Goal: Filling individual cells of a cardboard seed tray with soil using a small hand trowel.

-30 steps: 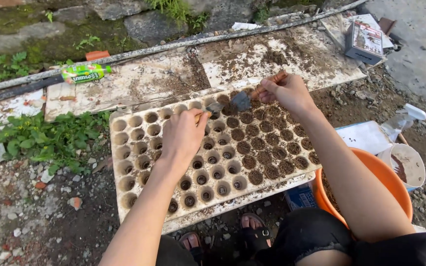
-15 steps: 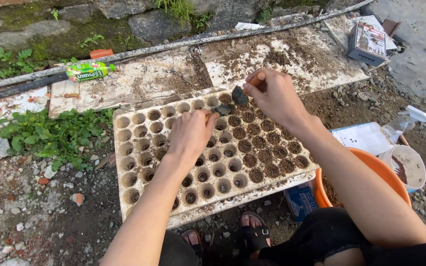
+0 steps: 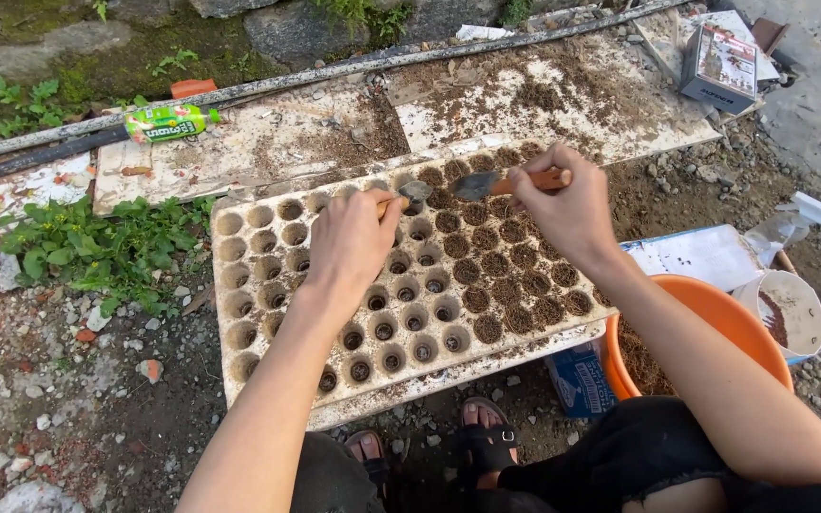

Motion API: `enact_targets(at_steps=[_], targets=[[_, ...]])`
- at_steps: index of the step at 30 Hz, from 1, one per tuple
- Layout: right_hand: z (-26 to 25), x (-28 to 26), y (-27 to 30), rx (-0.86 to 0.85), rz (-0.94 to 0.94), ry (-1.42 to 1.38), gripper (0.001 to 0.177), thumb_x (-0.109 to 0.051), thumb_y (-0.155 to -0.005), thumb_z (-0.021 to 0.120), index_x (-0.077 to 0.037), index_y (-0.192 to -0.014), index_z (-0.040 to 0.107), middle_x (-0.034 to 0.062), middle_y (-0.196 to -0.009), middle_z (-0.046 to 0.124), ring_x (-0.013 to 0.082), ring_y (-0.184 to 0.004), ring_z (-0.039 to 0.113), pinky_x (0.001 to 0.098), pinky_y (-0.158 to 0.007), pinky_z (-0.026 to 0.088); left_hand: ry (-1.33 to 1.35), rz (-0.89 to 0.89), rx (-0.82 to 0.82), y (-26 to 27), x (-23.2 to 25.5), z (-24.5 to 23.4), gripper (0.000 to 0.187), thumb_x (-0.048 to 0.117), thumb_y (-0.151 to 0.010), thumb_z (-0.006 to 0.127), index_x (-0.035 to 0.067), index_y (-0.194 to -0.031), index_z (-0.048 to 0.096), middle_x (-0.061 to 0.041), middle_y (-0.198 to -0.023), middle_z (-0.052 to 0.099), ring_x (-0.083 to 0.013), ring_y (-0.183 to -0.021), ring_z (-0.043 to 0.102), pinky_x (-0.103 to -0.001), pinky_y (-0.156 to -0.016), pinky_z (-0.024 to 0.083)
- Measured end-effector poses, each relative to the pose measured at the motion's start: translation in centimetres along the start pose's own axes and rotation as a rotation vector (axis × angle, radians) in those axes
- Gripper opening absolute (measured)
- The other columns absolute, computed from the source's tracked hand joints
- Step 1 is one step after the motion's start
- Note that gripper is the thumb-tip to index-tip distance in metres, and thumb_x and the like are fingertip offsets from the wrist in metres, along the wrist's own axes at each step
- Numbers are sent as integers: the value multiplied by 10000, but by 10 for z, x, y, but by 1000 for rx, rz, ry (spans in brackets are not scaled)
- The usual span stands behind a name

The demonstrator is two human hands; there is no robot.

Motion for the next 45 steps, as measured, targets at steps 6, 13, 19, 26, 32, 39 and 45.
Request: enact_targets(at_steps=[6, 13, 19, 26, 32, 39, 45], targets=[[21, -1, 7, -124, 104, 65, 124, -6, -993, 675, 111, -998, 634, 316, -957, 692, 255, -674, 705, 306, -578, 615, 9, 4, -25, 5, 10, -6, 256, 149, -990, 557, -13, -1105, 718, -39, -511, 577, -146, -480, 522, -417, -796, 507], [5, 0, 2, -2, 39, 8, 41, 59, -997, 629, 95, -982, 616, 288, -937, 699, 208, -701, 711, 276, -613, 621, -36, 4, -87, -1, -6, 15, 258, 159, -986, 561, -10, -1101, 720, -28, -510, 589, -128, -463, 518, -381, -803, 520], [17, 2, 7, -143, 111, 58, 91, 14, -999, 641, 102, -1010, 620, 309, -1019, 698, 246, -742, 732, 315, -666, 631, -4, 18, -36, 2, 3, -2, 251, 141, -984, 551, -8, -1086, 726, -37, -508, 586, -119, -450, 497, -379, -714, 513], [13, 10, 7, -109, 100, 20, 53, 51, -976, 627, 98, -966, 604, 296, -1004, 685, 220, -716, 723, 294, -634, 629, 34, 52, -34, 2, 6, 7, 261, 147, -1000, 545, -34, -1098, 706, -8, -454, 518, -95, -395, 397, -358, -768, 508], [4, 15, 0, -42, 58, -7, 45, 55, -992, 613, 95, -971, 612, 311, -1008, 686, 202, -711, 717, 282, -631, 624, -35, 61, -69, -2, -5, 20, 272, 168, -992, 548, -10, -1113, 713, -83, -581, 632, -195, -495, 560, -376, -702, 504], [15, 3, 7, -108, 96, 15, 86, 35, -997, 630, 116, -1023, 619, 324, -1064, 678, 272, -780, 737, 340, -687, 642, 50, 60, 84, 6, 11, -19, 256, 159, -982, 563, 8, -1112, 723, -101, -594, 662, -186, -497, 598, -361, -676, 491], [13, 6, 6, -126, 46, -31, 123, 38, -946, 672, 144, -955, 610, 323, -1014, 685, 230, -735, 715, 322, -637, 607, 29, 17, -57, 2, 2, 7, 251, 159, -980, 563, -19, -1044, 729, -37, -465, 558, -141, -409, 453, -398, -854, 507]])
Point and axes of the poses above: each hand's wrist, its own y-axis away from the middle knuckle, its own z-axis out of the palm, x = y × z, the point moved 7 cm from there along -y, towards the middle knuckle
